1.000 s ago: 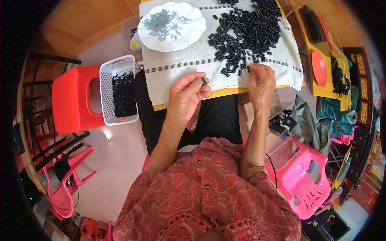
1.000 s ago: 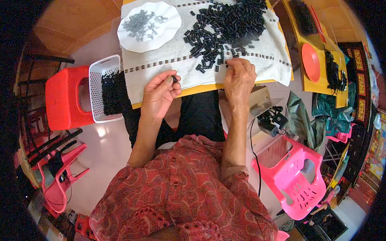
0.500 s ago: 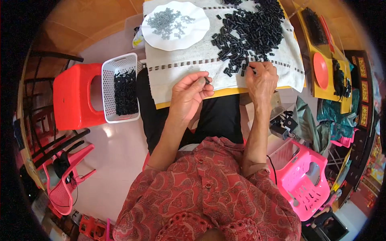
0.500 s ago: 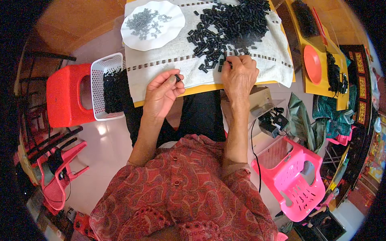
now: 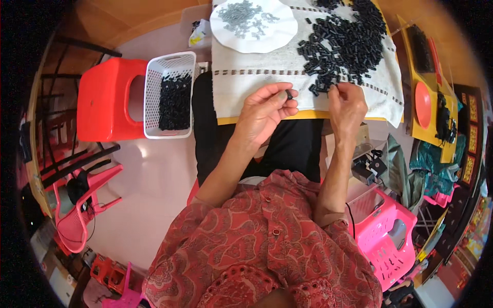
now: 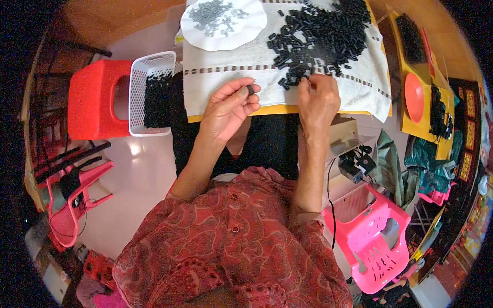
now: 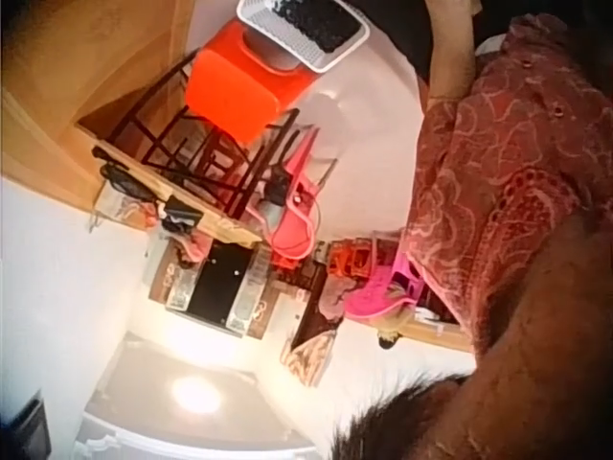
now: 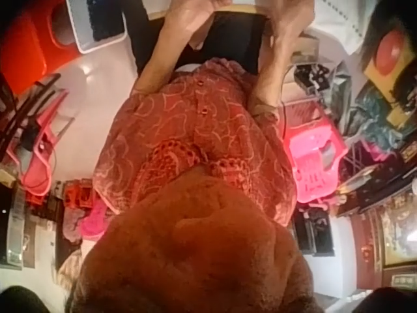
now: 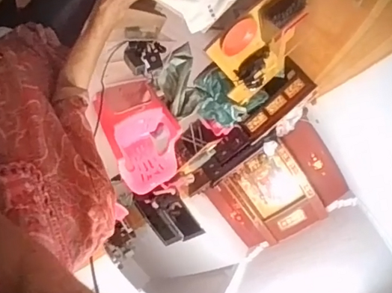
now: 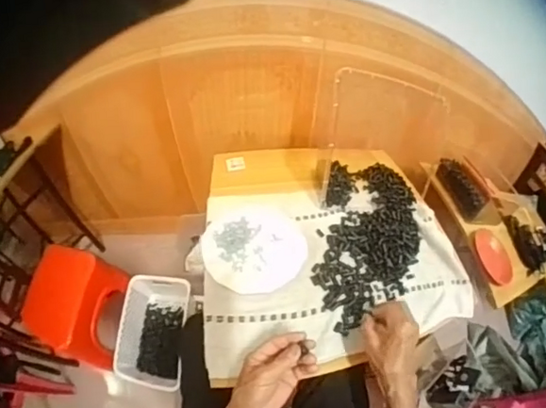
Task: The person assembles small components by picking metal pins and black plastic caps from the table and inserting the pins into the caps by hand.
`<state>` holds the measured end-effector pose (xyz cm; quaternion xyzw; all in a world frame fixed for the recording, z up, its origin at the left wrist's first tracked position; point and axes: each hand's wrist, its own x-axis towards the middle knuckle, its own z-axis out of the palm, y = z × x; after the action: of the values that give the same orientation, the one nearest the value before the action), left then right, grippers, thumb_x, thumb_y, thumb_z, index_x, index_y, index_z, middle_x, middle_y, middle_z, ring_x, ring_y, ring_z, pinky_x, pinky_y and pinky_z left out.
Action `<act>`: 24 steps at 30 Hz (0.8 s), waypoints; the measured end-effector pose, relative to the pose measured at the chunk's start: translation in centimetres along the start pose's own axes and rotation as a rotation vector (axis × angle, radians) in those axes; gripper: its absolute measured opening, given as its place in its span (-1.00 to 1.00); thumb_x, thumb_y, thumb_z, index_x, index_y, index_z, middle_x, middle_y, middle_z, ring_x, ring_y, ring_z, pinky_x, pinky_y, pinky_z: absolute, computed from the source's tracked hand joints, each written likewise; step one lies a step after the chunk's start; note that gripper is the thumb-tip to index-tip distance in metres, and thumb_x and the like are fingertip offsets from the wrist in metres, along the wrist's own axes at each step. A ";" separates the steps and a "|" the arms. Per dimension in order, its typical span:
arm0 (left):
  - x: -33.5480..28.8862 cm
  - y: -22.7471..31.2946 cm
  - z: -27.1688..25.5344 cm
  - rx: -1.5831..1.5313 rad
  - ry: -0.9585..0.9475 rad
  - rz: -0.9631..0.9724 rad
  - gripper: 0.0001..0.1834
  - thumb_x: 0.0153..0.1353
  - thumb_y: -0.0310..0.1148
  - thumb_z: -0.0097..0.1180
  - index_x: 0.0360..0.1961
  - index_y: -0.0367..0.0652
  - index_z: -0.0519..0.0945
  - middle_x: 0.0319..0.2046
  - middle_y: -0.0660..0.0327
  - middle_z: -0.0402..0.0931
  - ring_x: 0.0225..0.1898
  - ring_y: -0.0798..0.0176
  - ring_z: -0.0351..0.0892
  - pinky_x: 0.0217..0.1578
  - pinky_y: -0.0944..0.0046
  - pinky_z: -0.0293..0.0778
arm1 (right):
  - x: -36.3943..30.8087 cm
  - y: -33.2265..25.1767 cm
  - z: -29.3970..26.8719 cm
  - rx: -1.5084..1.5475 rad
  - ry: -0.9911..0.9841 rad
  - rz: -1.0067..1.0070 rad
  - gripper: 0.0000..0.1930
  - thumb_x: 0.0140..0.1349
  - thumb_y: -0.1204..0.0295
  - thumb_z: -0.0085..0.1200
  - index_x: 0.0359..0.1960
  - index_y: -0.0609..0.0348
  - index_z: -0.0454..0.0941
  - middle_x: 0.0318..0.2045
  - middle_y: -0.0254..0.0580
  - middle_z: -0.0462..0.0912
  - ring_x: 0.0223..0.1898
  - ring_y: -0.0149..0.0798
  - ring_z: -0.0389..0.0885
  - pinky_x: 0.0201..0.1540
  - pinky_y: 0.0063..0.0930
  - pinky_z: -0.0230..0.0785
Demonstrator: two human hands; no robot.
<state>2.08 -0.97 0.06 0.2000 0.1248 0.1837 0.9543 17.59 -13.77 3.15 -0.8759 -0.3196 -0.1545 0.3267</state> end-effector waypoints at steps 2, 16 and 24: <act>0.0 -0.1 0.1 -0.009 -0.002 0.006 -0.73 0.32 -0.50 0.00 0.03 -0.31 0.50 -0.13 0.03 0.57 -0.22 0.27 0.61 -0.14 0.24 0.56 | -0.5 -2.3 -0.4 0.274 -0.044 0.217 -0.90 0.01 0.54 0.24 -0.42 0.29 0.64 -0.49 -0.21 0.64 -0.47 -0.29 0.58 -0.37 -0.42 0.42; -0.3 -0.1 0.0 -0.068 -0.033 0.043 -0.73 0.33 -0.48 -0.01 0.02 -0.28 0.51 -0.18 0.12 0.59 -0.25 0.33 0.59 -0.14 0.26 0.54 | -2.8 -6.3 -0.5 1.118 -0.349 0.567 -0.88 0.16 0.62 0.18 -0.26 0.35 0.59 -0.45 -0.24 0.65 -0.45 -0.48 0.59 -0.35 -0.67 0.44; -0.3 -0.1 0.1 -0.091 -0.028 0.054 -0.74 0.32 -0.48 0.01 0.01 -0.29 0.52 -0.22 0.14 0.59 -0.25 0.31 0.59 -0.12 0.25 0.55 | -3.4 -6.5 -0.4 1.096 -0.385 0.450 -0.80 0.22 0.64 0.11 -0.12 0.30 0.61 -0.33 -0.33 0.65 -0.38 -0.53 0.55 -0.29 -0.69 0.44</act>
<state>1.82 -1.21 0.12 0.1624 0.0974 0.2119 0.9588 10.68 -11.79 4.85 -0.6391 -0.2130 0.2652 0.6898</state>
